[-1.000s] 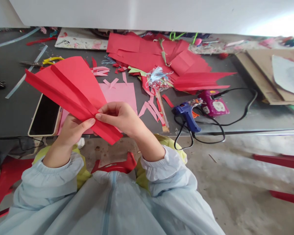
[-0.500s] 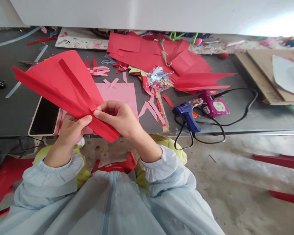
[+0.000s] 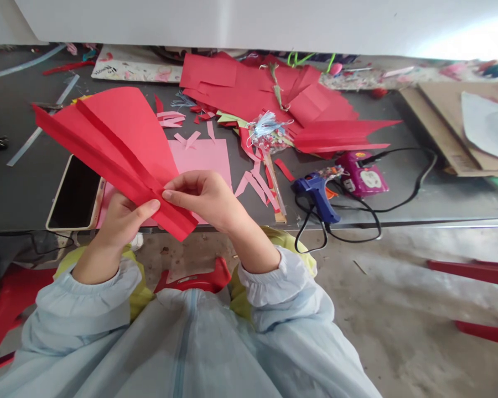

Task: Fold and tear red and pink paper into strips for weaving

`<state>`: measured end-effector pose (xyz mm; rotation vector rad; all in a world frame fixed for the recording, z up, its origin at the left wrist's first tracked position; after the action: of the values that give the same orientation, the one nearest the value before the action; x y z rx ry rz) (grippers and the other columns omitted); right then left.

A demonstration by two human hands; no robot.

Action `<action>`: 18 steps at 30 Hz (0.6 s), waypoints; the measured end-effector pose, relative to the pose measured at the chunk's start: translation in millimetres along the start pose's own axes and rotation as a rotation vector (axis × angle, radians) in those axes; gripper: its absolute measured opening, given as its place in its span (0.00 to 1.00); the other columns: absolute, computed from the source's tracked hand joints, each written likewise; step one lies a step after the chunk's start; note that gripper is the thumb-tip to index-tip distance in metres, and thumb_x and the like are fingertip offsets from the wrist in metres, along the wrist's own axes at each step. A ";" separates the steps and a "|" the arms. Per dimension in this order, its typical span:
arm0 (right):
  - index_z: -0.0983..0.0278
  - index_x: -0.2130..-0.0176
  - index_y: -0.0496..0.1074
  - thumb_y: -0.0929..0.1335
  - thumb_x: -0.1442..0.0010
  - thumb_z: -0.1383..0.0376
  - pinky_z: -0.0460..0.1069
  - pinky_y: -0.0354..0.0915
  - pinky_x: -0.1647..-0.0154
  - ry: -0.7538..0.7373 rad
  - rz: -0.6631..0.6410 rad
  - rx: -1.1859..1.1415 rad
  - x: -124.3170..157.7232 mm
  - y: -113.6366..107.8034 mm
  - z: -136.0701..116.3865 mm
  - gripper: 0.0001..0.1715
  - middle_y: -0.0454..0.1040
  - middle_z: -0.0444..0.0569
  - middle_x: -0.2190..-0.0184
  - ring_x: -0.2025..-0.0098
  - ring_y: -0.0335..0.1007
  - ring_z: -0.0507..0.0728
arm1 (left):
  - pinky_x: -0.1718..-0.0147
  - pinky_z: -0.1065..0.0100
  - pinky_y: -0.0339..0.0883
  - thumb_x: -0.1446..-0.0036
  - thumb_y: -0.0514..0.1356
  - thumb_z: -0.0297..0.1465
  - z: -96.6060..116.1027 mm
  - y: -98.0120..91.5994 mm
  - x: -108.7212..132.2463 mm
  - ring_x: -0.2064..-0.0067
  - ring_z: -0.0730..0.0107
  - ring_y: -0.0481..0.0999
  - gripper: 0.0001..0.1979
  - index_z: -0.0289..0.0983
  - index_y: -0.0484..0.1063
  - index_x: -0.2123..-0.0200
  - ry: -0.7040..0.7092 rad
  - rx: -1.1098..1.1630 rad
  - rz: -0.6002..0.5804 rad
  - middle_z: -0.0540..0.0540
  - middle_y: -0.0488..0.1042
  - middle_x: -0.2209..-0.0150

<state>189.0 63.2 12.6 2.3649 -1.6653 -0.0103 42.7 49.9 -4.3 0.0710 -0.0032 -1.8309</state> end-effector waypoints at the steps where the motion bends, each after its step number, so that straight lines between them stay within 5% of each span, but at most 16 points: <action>1: 0.64 0.70 0.79 0.81 0.57 0.60 0.47 0.72 0.66 -0.005 -0.001 0.007 0.0 0.3 -0.3 0.15 0.80 0.44 0.72 0.68 0.74 0.52 | 0.72 0.66 0.79 0.45 0.67 0.43 -0.5 0.1 0.2 0.72 0.64 0.81 0.15 0.36 0.80 0.66 -0.002 -0.011 0.000 0.46 0.81 0.71; 18: 0.64 0.69 0.76 0.80 0.53 0.54 0.46 0.70 0.69 -0.025 -0.021 -0.106 1.1 12.2 1.7 0.19 0.76 0.43 0.72 0.71 0.71 0.50 | 0.76 0.64 0.76 0.44 0.65 0.47 -0.3 8.5 -1.6 0.76 0.64 0.78 0.17 0.39 0.78 0.73 -0.010 0.114 -0.037 0.48 0.76 0.78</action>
<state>177.9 57.9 13.6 2.3132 -1.6092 -0.1297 51.4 49.2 -4.1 0.1431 -0.1138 -1.8670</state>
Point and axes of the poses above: each hand's wrist, its own x-axis away from the middle knuckle, its own y-axis out of the palm, z = x × y, the point moved 7 cm from there along -x, towards the middle knuckle
